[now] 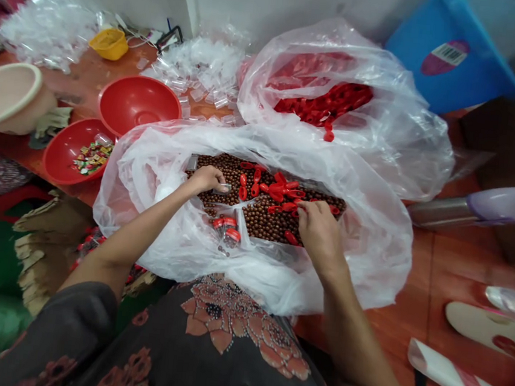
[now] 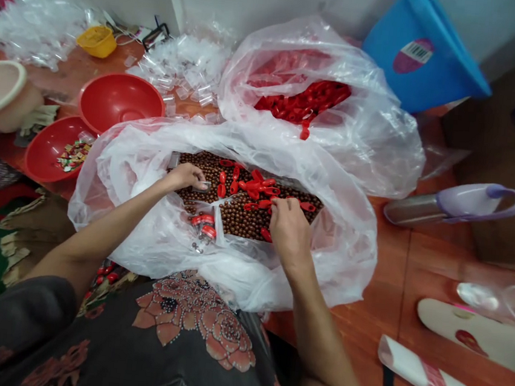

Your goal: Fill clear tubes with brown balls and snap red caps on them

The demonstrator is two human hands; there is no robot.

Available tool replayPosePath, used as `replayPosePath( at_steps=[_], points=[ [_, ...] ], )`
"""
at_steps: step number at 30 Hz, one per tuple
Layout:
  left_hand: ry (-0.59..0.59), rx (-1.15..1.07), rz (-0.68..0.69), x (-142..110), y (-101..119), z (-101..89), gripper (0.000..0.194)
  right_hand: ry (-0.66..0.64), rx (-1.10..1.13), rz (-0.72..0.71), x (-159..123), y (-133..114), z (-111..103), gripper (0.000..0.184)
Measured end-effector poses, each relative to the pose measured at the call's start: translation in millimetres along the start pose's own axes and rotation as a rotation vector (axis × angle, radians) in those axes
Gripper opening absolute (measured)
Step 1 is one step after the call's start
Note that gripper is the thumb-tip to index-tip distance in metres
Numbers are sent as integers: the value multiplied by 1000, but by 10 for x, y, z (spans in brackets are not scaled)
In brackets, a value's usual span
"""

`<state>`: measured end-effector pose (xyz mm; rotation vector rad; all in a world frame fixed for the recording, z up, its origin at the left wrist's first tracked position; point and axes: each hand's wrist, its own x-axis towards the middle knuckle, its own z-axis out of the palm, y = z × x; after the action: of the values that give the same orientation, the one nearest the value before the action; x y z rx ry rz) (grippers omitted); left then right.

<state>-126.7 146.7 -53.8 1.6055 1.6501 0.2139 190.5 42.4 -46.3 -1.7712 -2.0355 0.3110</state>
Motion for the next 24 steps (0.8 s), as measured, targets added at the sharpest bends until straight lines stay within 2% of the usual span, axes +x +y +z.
replayPosePath(
  at_steps=[4,10,12,17,20,24],
  points=[
    [-70,-159,-37,91,149,176,15,-202,-65,164,-69,35,-45,22],
    [-94,-391,-78,158,115,272,19,-346,-154,184,-345,-51,-7,36],
    [-92,-516,-85,168,98,326,22,-349,-132,135,-400,-39,30,37],
    [-82,-744,-57,144,87,463,28,-274,97,-28,-473,77,156,27],
    [-77,-844,-45,102,89,484,28,-228,214,-45,-504,105,197,31],
    [-34,-872,-58,86,152,503,25,-192,277,-23,-531,67,200,38]
  ],
)
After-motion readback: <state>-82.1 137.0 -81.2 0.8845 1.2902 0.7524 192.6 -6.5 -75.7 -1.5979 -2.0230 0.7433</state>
